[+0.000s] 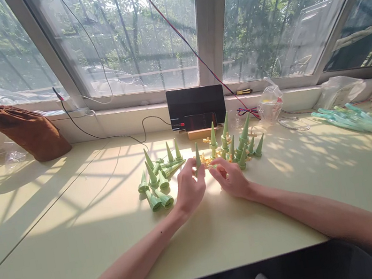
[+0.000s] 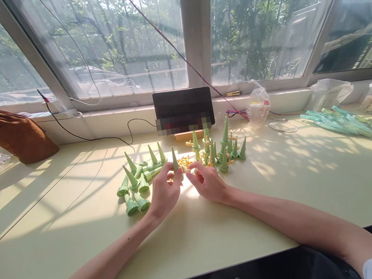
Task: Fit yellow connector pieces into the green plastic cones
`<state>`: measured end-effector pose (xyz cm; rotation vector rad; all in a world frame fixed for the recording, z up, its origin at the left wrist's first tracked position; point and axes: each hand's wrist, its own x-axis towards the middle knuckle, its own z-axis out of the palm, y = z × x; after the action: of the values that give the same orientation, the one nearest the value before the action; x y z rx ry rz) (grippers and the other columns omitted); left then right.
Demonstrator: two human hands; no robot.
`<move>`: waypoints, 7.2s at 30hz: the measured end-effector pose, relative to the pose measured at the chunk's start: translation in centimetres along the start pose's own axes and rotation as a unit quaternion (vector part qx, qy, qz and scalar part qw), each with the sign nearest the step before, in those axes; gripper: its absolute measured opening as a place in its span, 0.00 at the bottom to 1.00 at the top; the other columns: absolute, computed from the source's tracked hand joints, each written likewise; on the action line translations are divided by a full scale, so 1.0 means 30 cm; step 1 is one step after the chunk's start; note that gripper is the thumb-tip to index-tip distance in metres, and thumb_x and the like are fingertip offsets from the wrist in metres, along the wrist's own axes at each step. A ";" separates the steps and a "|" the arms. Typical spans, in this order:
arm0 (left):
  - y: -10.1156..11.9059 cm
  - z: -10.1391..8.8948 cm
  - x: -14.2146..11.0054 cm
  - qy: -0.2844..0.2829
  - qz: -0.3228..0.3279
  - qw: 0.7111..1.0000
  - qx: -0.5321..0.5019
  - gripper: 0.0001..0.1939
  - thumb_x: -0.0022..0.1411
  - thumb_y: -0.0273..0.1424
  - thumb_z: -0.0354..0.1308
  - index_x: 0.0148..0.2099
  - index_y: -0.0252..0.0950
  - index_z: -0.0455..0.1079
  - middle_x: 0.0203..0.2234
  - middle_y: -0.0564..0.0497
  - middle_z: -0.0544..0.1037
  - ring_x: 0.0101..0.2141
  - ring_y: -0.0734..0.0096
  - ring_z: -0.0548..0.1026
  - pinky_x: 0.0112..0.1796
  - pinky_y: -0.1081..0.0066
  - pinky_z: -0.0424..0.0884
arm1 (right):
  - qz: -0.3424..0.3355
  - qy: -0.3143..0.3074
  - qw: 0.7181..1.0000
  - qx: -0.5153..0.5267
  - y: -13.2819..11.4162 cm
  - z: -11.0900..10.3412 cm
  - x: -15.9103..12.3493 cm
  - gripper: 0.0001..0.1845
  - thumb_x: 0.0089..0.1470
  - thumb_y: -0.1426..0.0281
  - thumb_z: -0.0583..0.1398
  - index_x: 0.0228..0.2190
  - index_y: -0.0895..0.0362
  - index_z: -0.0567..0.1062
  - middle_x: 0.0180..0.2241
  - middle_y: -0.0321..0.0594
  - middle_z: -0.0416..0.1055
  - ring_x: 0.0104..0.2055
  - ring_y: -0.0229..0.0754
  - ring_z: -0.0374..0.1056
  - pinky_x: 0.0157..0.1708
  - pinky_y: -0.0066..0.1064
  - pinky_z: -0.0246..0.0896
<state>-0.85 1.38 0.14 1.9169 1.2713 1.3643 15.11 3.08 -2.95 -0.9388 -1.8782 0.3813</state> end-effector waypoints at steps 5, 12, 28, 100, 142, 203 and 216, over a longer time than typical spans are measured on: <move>-0.005 0.003 -0.005 -0.023 0.005 1.000 -0.003 0.07 0.66 0.35 0.50 0.39 0.38 0.65 0.35 0.50 0.74 0.30 0.72 0.73 0.26 0.72 0.70 | -0.019 -0.004 1.000 -0.018 0.008 0.002 0.001 0.14 0.63 0.64 0.51 0.25 0.55 0.64 0.17 0.27 0.51 0.19 0.32 0.47 0.21 0.25 0.47; -0.001 0.006 -0.011 -0.038 0.006 0.999 0.004 0.06 0.66 0.34 0.50 0.39 0.38 0.65 0.34 0.51 0.74 0.29 0.72 0.72 0.26 0.73 0.69 | -0.009 -0.013 1.000 -0.019 0.017 0.002 0.002 0.23 0.65 0.63 0.48 0.18 0.56 0.53 0.17 0.28 0.47 0.20 0.32 0.44 0.22 0.26 0.43; -0.016 0.004 -0.005 -0.013 0.018 1.000 0.013 0.06 0.66 0.34 0.50 0.39 0.38 0.65 0.33 0.51 0.74 0.29 0.72 0.73 0.26 0.72 0.68 | -0.021 -0.008 1.000 -0.011 0.018 0.009 0.001 0.16 0.62 0.65 0.51 0.23 0.56 0.60 0.17 0.27 0.48 0.19 0.31 0.44 0.21 0.25 0.44; -0.003 0.003 0.007 -0.032 -0.018 0.995 -0.097 0.07 0.63 0.36 0.53 0.41 0.38 0.67 0.36 0.49 0.74 0.37 0.67 0.74 0.27 0.72 0.75 | -0.012 -0.030 0.999 -0.008 0.012 -0.001 0.003 0.12 0.63 0.64 0.50 0.38 0.57 0.70 0.16 0.26 0.53 0.18 0.32 0.48 0.22 0.25 0.48; -0.023 0.010 0.005 -0.047 -0.028 0.993 -0.100 0.07 0.63 0.36 0.53 0.37 0.38 0.66 0.31 0.51 0.71 0.32 0.70 0.71 0.24 0.75 0.70 | -0.006 -0.062 0.998 -0.020 0.014 -0.003 0.007 0.11 0.64 0.67 0.47 0.31 0.56 0.63 0.21 0.29 0.56 0.21 0.33 0.51 0.24 0.26 0.48; -0.012 -0.002 0.003 -0.035 0.042 0.998 -0.003 0.14 0.68 0.40 0.47 0.41 0.36 0.68 0.37 0.47 0.75 0.37 0.67 0.75 0.27 0.73 0.73 | 0.041 0.095 0.954 -0.280 -0.100 -0.417 0.215 0.14 0.51 0.71 0.56 0.18 0.54 0.58 0.16 0.33 0.61 0.20 0.36 0.55 0.24 0.30 0.48; -0.017 0.009 -0.005 -0.047 0.045 0.998 0.013 0.13 0.67 0.40 0.47 0.42 0.37 0.68 0.36 0.47 0.76 0.35 0.67 0.76 0.25 0.73 0.73 | 0.115 0.017 0.958 -0.261 -0.091 -0.400 0.202 0.13 0.48 0.73 0.56 0.16 0.54 0.59 0.13 0.33 0.59 0.18 0.37 0.56 0.22 0.30 0.49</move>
<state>-0.84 1.51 -0.44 2.0530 1.1765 1.2901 22.83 4.24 8.34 -1.5140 -1.8774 -0.0054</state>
